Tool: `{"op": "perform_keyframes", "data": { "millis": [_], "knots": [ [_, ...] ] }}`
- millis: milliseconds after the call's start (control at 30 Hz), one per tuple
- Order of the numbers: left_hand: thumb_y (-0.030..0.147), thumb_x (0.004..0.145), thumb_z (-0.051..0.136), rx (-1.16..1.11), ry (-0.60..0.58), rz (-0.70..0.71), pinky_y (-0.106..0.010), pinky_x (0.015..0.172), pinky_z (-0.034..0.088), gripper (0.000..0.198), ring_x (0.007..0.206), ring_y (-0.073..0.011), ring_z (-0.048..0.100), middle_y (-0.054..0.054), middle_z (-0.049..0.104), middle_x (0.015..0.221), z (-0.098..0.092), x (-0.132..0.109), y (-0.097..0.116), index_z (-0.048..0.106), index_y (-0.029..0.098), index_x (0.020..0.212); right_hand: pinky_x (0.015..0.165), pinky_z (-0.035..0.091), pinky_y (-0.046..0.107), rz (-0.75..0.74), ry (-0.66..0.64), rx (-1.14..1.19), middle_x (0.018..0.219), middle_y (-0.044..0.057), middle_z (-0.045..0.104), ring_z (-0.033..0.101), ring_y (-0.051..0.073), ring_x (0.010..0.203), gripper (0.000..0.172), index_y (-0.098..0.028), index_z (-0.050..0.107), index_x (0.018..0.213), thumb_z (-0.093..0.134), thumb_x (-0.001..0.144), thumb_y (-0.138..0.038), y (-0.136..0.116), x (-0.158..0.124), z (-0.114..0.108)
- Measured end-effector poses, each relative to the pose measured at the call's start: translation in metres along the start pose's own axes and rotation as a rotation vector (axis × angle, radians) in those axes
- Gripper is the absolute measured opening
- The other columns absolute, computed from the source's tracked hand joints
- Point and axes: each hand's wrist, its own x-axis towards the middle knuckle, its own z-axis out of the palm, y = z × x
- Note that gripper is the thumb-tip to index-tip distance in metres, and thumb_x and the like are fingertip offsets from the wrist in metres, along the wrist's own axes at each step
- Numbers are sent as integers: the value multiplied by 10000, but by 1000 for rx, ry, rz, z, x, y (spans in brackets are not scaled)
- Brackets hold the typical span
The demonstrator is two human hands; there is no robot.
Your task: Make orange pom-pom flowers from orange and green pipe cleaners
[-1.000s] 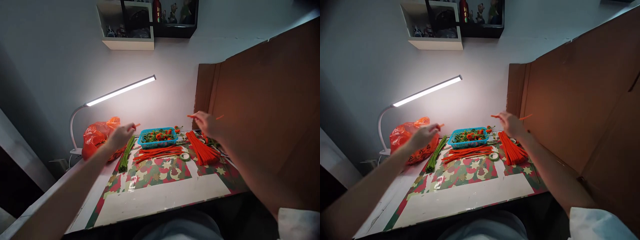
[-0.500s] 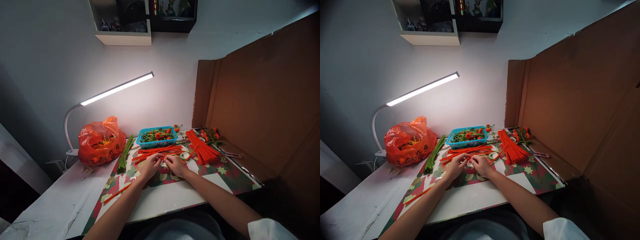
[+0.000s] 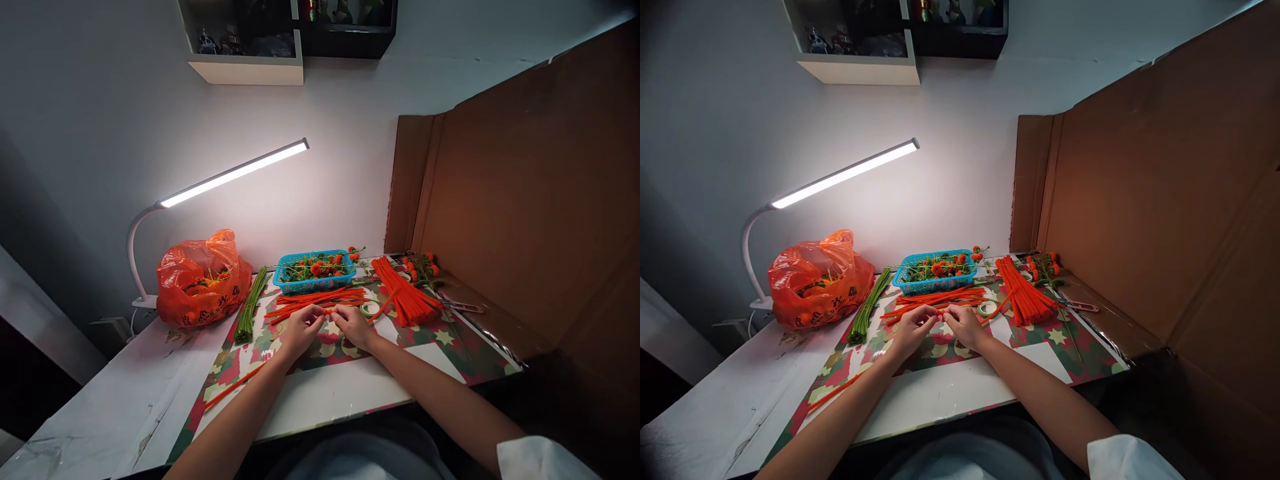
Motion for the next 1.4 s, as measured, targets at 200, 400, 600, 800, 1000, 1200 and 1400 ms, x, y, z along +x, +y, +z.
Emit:
{"op": "perform_keyframes", "data": {
  "millis": [200,400,600,800,1000,1200,1400],
  "knots": [
    [363,813,576,-32,-22,8,-212,531,414,224,566,-115,521,-8,617,670,0,-1,-4,639,155,759,545,288,230,22,-39,35,536,-49,420,383,116,536,200,-188,520,660,445,823,-276,-3,-2,0],
    [455,829,565,-54,-43,7,-218,532,403,324,567,-124,521,-13,618,649,0,-1,-3,671,152,782,533,289,230,46,-49,80,543,-47,408,381,117,542,220,-188,521,665,448,822,-323,-6,-2,-2],
    [483,823,568,-73,-36,6,-215,511,386,346,545,-116,502,-5,610,633,0,-1,-5,679,156,796,530,283,233,61,-58,132,562,-42,420,377,115,545,240,-188,515,663,458,820,-360,-5,-1,-2],
    [456,826,577,-92,-38,15,-217,527,412,318,567,-123,532,-9,615,638,0,-1,-5,671,152,830,511,256,234,93,-97,201,534,-51,398,342,105,509,254,-190,501,638,467,809,-376,-5,-1,-2],
    [434,836,574,-84,-42,37,-210,527,416,295,569,-118,535,-7,616,645,-1,-1,-5,660,153,802,483,212,238,139,-126,306,531,-52,376,305,96,498,294,-189,482,622,489,785,-433,-6,1,-1],
    [394,848,564,-35,-93,86,-204,539,412,263,596,-117,522,-13,618,682,-2,0,-5,645,154,776,448,184,231,216,-295,444,552,-60,346,252,76,463,403,-193,443,640,492,756,-576,-5,5,-7],
    [307,846,579,59,-155,144,-203,555,384,177,590,-107,489,1,615,678,-9,1,2,655,158,786,448,190,224,250,-414,466,550,-66,341,234,64,464,454,-181,458,660,558,739,-617,0,6,-14]
  ]
}}
